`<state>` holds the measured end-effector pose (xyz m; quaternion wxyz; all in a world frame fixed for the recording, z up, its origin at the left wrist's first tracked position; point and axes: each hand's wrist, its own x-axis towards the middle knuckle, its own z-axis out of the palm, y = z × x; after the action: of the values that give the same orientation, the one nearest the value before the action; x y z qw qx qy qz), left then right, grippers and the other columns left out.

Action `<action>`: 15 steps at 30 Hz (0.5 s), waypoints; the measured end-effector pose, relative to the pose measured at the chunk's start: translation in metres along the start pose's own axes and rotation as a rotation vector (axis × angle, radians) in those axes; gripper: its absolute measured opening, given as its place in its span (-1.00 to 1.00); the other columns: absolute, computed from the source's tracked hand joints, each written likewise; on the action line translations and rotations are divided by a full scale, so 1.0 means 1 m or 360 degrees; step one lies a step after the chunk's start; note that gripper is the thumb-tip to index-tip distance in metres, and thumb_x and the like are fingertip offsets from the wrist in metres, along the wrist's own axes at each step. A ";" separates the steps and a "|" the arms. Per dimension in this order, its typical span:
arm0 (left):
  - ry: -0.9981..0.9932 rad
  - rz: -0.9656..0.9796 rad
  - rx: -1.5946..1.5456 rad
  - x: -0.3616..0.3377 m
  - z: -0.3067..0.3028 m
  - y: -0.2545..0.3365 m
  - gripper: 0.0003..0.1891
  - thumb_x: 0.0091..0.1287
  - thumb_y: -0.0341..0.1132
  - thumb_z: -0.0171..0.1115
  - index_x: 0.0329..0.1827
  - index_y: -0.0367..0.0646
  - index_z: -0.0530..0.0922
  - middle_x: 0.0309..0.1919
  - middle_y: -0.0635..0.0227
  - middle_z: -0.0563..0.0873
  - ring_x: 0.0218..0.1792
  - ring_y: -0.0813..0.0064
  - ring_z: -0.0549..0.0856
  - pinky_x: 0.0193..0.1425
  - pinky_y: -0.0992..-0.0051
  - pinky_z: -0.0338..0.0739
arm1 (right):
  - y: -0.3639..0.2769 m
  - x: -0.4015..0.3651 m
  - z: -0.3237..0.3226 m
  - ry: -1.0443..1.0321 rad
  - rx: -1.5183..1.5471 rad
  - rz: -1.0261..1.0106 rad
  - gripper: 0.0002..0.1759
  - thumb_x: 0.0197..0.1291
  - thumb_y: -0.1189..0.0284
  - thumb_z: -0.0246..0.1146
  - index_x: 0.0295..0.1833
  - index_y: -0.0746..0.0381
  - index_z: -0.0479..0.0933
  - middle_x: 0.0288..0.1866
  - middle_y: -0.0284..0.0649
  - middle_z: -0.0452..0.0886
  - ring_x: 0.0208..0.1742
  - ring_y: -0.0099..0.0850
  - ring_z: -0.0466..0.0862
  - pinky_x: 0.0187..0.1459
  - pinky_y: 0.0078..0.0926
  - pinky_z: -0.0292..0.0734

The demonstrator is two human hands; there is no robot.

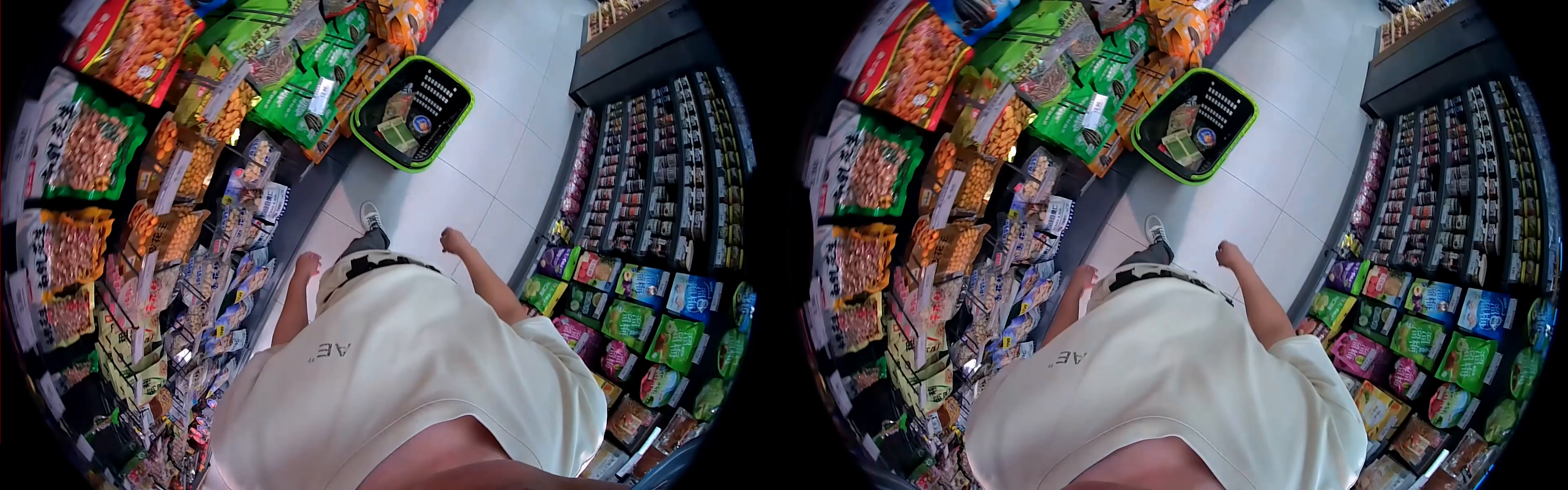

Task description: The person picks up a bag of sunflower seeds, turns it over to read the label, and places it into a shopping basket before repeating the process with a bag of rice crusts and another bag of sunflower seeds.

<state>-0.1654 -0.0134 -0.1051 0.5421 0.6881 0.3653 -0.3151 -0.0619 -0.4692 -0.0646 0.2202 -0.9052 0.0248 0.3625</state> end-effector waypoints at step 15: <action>-0.0085 -0.0009 -0.0005 0.058 0.006 0.132 -0.75 0.24 -0.24 -0.07 -0.22 -0.18 0.52 -0.43 0.28 0.58 -0.39 0.47 0.57 -0.40 0.46 0.51 | -0.004 0.075 -0.102 0.0172 0.0620 0.0172 -0.76 0.12 0.47 0.06 -0.11 0.37 0.41 -0.41 -0.16 0.55 -0.55 -0.37 0.64 -0.50 -0.50 0.53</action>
<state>-0.0234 -0.0287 -0.0865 0.5517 0.6776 0.3531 -0.3343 0.0601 -0.4994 -0.0478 0.3695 -0.8611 0.1548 0.3132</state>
